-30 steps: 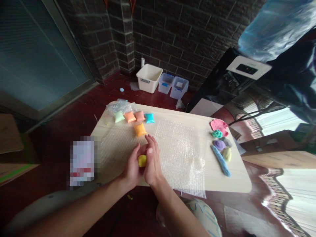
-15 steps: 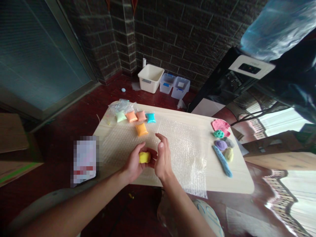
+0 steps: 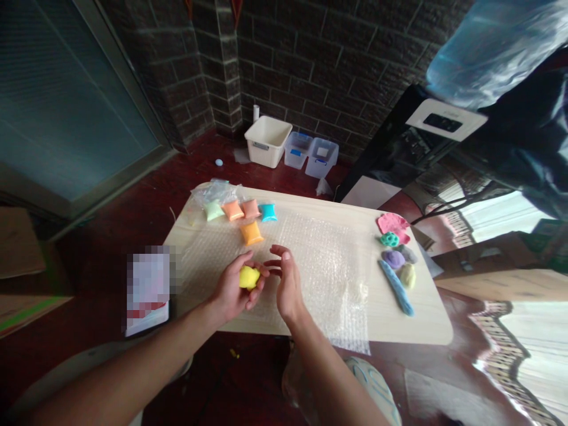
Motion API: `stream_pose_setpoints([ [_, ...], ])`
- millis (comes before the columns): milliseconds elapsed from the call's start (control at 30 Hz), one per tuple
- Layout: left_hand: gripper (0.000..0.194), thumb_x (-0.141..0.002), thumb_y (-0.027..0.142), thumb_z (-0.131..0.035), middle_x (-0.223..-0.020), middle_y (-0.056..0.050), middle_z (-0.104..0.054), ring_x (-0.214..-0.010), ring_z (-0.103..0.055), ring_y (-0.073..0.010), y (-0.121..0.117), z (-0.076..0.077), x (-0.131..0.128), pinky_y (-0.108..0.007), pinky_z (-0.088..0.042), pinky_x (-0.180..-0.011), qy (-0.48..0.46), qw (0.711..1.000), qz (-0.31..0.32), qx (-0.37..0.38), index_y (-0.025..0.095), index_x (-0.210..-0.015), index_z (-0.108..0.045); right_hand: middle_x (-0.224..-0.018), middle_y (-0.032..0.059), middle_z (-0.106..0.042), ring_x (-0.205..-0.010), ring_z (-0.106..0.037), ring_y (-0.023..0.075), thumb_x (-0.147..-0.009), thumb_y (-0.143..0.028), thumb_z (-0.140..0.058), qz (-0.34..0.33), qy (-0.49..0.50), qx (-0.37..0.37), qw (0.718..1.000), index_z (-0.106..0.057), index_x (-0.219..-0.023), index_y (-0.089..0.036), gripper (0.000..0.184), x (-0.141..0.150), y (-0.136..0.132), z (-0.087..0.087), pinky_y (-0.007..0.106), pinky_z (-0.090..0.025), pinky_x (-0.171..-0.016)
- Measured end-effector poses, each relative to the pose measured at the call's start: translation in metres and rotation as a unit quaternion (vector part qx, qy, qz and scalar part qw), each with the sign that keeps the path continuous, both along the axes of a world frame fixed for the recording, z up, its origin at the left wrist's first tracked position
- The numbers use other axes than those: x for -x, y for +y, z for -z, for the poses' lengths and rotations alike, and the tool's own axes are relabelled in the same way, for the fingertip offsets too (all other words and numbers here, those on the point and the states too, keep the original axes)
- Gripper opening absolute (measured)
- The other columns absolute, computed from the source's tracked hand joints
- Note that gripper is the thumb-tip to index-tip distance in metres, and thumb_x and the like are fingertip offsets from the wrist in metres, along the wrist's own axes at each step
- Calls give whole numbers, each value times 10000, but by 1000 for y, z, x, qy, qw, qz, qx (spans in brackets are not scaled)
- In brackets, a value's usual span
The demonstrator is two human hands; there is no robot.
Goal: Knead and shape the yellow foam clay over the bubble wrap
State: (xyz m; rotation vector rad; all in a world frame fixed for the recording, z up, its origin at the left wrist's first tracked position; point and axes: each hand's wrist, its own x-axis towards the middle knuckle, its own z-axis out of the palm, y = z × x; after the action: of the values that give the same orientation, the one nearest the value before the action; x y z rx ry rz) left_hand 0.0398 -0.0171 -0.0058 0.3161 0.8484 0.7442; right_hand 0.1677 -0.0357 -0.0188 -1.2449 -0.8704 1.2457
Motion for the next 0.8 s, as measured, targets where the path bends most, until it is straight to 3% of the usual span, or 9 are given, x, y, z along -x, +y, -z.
stream_pose_setpoints([
  [100, 498, -904, 583, -560, -516, -11, -595, -343, -463, -108, 0, 1, -1, -230, -286, -348, 26, 998, -51, -21, 138, -707, -670, -1260, 96, -719, -981, -689, 270, -990, -675, -511, -12, -16, -6, 1000, -737, -1116, -247, 500, 0, 0, 1, 404, -542, -828],
  [233, 450, -873, 572, -615, -696, -42, -690, -552, -610, -150, 1, 3, -4, -243, -426, -492, -12, 994, -90, -57, 131, -860, -700, -1190, 95, -747, -991, -707, 275, -986, -667, -549, -11, -1, -5, 1000, -738, -1128, -249, 480, -1, 0, 2, 384, -548, -791],
  [367, 372, -870, 499, -649, -907, -77, -741, -820, -695, -215, 2, 8, -6, -280, -506, -620, -24, 991, -92, -89, 151, -999, -679, -1233, 95, -745, -1042, -714, 280, -968, -648, -583, 3, 43, 21, 999, -736, -1135, -249, 459, -4, 3, 3, 376, -554, -801],
  [467, 339, -823, 326, -751, -1049, -76, -742, -978, -703, -230, 0, 16, -7, -315, -550, -779, 50, 983, -58, -165, 169, -1112, -668, -1265, 102, -745, -1066, -715, 287, -957, -659, -570, 24, 80, 47, 995, -734, -1154, -241, 490, -9, 7, 4, 402, -557, -850],
  [633, 597, -817, 299, -847, -1365, -138, -674, -1254, -664, -299, -4, 32, -7, -433, -535, -1060, 162, 933, -30, -321, 191, -1346, -594, -1168, 103, -788, -1064, -724, 303, -925, -686, -576, 22, 121, 67, 990, -744, -1129, -232, 525, -14, 11, 4, 432, -543, -910],
  [800, 650, -842, 255, -836, -1328, -133, -717, -1191, -719, -305, -3, 36, 1, -448, -583, -1030, 266, 865, -27, -425, 221, -1432, -565, -1153, 99, -788, -1111, -705, 313, -926, -677, -598, 18, 101, 58, 993, -752, -1134, -239, 509, -13, 11, 7, 419, -536, -890],
])
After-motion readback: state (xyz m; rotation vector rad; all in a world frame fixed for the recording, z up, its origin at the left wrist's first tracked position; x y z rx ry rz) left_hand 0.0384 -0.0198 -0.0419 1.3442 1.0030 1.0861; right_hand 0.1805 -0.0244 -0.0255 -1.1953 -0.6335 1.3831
